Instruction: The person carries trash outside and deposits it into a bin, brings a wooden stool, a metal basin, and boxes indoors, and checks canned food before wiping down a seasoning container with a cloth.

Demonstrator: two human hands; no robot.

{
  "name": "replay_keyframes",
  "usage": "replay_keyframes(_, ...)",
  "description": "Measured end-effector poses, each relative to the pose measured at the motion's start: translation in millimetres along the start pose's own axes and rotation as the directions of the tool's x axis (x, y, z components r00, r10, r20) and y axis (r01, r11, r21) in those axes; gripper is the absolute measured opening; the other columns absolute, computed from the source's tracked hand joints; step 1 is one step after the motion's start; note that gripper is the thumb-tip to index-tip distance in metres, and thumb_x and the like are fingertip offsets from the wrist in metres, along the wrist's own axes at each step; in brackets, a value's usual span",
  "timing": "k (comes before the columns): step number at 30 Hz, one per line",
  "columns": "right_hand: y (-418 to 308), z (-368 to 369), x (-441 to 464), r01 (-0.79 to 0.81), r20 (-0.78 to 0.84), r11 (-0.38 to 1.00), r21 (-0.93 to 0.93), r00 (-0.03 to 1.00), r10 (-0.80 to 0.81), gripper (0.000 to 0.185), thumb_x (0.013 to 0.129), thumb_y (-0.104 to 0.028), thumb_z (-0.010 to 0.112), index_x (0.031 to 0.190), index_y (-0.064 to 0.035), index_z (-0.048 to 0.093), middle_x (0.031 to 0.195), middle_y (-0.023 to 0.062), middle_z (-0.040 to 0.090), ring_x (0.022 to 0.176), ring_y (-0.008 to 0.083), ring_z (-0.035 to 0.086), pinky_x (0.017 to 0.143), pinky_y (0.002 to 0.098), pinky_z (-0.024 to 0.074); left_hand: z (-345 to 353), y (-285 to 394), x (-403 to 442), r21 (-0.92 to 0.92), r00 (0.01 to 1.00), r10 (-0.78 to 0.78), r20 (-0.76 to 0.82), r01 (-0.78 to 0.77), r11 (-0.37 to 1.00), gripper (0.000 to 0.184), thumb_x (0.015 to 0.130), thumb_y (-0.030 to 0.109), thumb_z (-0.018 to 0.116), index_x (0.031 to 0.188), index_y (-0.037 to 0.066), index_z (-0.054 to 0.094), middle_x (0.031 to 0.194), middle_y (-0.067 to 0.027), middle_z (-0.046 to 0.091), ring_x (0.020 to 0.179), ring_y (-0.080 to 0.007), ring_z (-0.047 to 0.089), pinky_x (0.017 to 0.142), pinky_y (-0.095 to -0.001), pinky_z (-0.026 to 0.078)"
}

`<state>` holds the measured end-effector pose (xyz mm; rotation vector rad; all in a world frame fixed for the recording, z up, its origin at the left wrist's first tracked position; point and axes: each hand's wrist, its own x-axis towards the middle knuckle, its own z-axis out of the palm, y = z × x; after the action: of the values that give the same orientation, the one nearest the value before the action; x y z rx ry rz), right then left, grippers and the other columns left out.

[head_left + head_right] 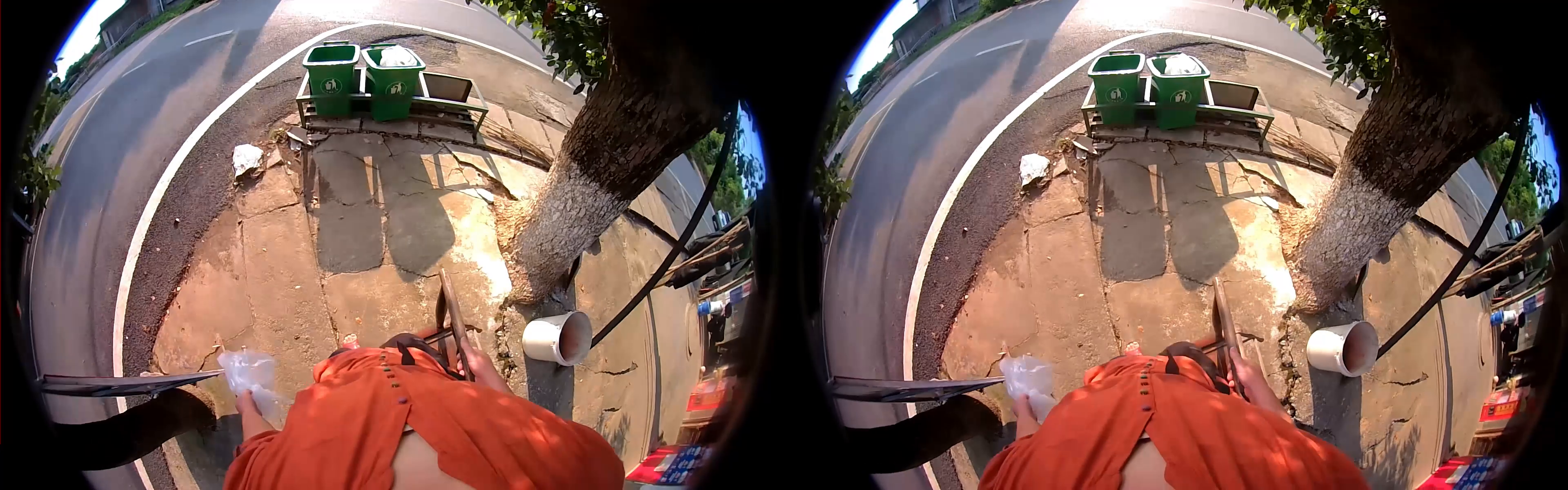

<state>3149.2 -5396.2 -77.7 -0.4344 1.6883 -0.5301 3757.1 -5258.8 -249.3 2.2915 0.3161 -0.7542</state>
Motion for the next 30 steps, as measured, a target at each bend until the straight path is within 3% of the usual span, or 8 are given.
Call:
replay_keyframes(1,-20.3,4.2,10.2,-0.01,-0.004,1.0,0.027,1.0,0.01,0.051,0.091,-0.058,0.056,0.085,-0.0066,0.058,0.058,0.0024,0.055,0.044,0.0142,0.051,0.042,0.0272,0.0415,28.6,55.8,12.9,0.15,0.957,0.226,0.182,-0.255,0.955,0.039,0.072,0.016,0.065,0.102,-0.008,0.065,0.101,-0.0168,0.067,0.081,-0.0284,0.062,0.075,-0.0399,0.049)
replay_keyframes(5,-90.2,16.6,81.3,0.026,-0.04,0.998,0.064,0.999,-0.023,0.048,0.092,-0.056,0.054,0.085,-0.0082,0.053,0.059,0.0023,0.053,0.046,0.014,0.05,0.042,0.0282,0.0427,162.2,271.4,-10.4,-0.063,0.743,0.49,0.455,-0.522,0.851,0.041,0.073,0.019,0.066,0.107,-0.002,0.065,0.098,-0.0098,0.067,0.085,-0.0209,0.062,0.076,-0.0337,0.048)
replay_keyframes(10,-200.1,51.1,175.0,0.038,-0.036,0.994,0.104,0.999,-0.035,0.047,0.093,-0.055,0.054,0.086,-0.0087,0.053,0.059,0.0033,0.053,0.044,0.0145,0.05,0.043,0.0283,0.0429,298.6,446.0,-83.1,-0.054,0.624,0.452,0.637,-0.549,0.834,0.036,0.08,0.017,0.07,0.112,0.001,0.065,0.097,-0.0042,0.068,0.082,-0.0157,0.062,0.075,-0.0299,0.048)
replay_keyframes(12,-250.8,55.3,222.5,0.033,-0.034,0.993,0.115,0.999,-0.03,0.047,0.092,-0.055,0.056,0.086,-0.0087,0.054,0.058,0.0034,0.053,0.044,0.0145,0.05,0.043,0.0281,0.0429,352.8,494.2,-96.8,-0.234,0.403,0.545,0.735,-0.605,0.761,0.029,0.083,0.015,0.071,0.109,0.002,0.067,0.095,-0.0026,0.069,0.08,-0.0135,0.062,0.075,-0.0281,0.049)
replay_keyframes(18,-391.5,41.7,344.0,0.02,-0.039,0.994,0.105,0.999,-0.016,0.047,0.091,-0.055,0.057,0.086,-0.0082,0.055,0.059,0.0026,0.052,0.046,0.0132,0.05,0.043,0.0266,0.0432,502.7,598.7,-97.1,-0.072,0.338,0.474,0.813,-0.75,0.658,0.026,0.078,0.013,0.073,0.103,0.004,0.072,0.092,-0.0055,0.072,0.081,-0.0177,0.066,0.075,-0.0316,0.05)
replay_keyframes(20,-432.2,31.4,365.4,-0.024,-0.004,0.993,0.115,1.0,0.025,0.048,0.089,-0.056,0.06,0.088,-0.0078,0.054,0.062,0.0025,0.053,0.049,0.0129,0.05,0.045,0.0271,0.0443,533.1,668.1,-192.0,0.401,0.381,0.597,0.706,-0.91,0.107,0.031,0.077,0.024,0.071,0.108,0.016,0.073,0.095,-0.0102,0.071,0.087,-0.0264,0.068,0.077,-0.0376,0.051)
replay_keyframes(21,-448.5,26.5,373.6,-0.032,-0.004,0.993,0.111,0.999,0.033,0.048,0.089,-0.055,0.06,0.088,-0.0083,0.054,0.065,0.002,0.054,0.051,0.0124,0.051,0.046,0.0264,0.0444,553.6,689.9,-206.0,0.329,0.296,0.639,0.71,-0.942,0.07,0.032,0.078,0.028,0.066,0.11,0.025,0.072,0.101,-0.0131,0.068,0.094,-0.0303,0.066,0.079,-0.0404,0.051)
replay_keyframes(30,-516.5,46.3,455.7,0.016,-0.127,0.984,0.177,0.992,0.006,0.041,0.088,-0.048,0.067,0.083,-0.0082,0.058,0.061,0.0003,0.054,0.048,0.0102,0.049,0.047,0.0243,0.0413,806.1,943.2,-279.0,0.356,-0.003,0.727,0.687,-0.87,-0.34,0.035,0.08,0.009,0.058,0.107,0.026,0.073,0.102,-0.0066,0.064,0.098,-0.0285,0.064,0.084,-0.0388,0.051)
